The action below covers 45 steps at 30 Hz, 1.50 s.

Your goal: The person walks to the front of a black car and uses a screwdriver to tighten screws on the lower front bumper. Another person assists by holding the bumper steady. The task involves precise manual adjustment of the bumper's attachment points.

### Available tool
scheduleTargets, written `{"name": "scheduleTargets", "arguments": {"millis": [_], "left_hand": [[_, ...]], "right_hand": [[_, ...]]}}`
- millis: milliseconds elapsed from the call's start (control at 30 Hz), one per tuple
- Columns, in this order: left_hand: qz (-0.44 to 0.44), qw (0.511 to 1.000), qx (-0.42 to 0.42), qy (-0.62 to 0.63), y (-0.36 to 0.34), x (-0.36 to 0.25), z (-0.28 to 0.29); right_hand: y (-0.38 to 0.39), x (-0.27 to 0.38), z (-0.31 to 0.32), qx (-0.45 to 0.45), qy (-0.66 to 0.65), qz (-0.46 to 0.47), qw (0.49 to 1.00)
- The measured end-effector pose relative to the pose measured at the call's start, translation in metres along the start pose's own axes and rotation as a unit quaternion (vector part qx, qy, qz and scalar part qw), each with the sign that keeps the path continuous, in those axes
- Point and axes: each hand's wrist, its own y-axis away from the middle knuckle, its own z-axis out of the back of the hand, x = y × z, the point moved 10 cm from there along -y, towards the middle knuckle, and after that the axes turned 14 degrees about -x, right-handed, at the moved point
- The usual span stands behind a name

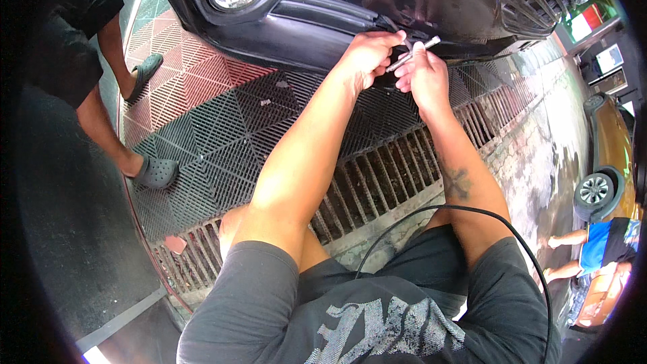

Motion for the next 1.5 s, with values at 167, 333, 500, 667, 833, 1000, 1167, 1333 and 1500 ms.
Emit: {"name": "scheduleTargets", "arguments": {"millis": [167,333,500,667,833,1000,1167,1333,1500], "left_hand": [[0.025,0.997,0.07,0.012,0.002,0.002,-0.006],[0.015,0.999,0.038,0.002,0.001,0.003,-0.005],[0.027,0.999,-0.016,0.008,0.002,0.008,0.003],[0.018,1.0,-0.011,0.004,0.004,0.001,-0.001],[0.022,0.999,0.048,-0.005,0.004,0.001,-0.006],[0.013,0.999,0.035,-0.009,0.006,-0.003,-0.007],[0.01,0.999,0.025,0.033,0.002,-0.002,-0.005],[0.006,1.0,0.002,0.019,0.0,0.001,-0.001],[0.029,0.999,0.031,-0.001,0.001,0.002,-0.009]], "right_hand": [[0.011,-0.034,-0.03,0.121,-0.399,-0.361,0.834],[0.01,-0.027,-0.001,0.104,-0.078,-0.188,0.974],[0.033,0.058,0.02,-0.063,0.26,0.314,0.911],[0.007,0.048,0.017,-0.066,0.239,0.273,0.929],[-0.008,-0.016,0.007,0.004,-0.115,-0.104,0.988],[0.003,-0.044,-0.006,0.058,-0.257,-0.317,0.911],[0.01,0.06,0.037,-0.094,0.293,0.287,0.907],[0.012,0.053,0.013,-0.015,0.362,0.27,0.892],[-0.015,-0.015,0.008,0.037,0.102,0.047,0.993]]}}
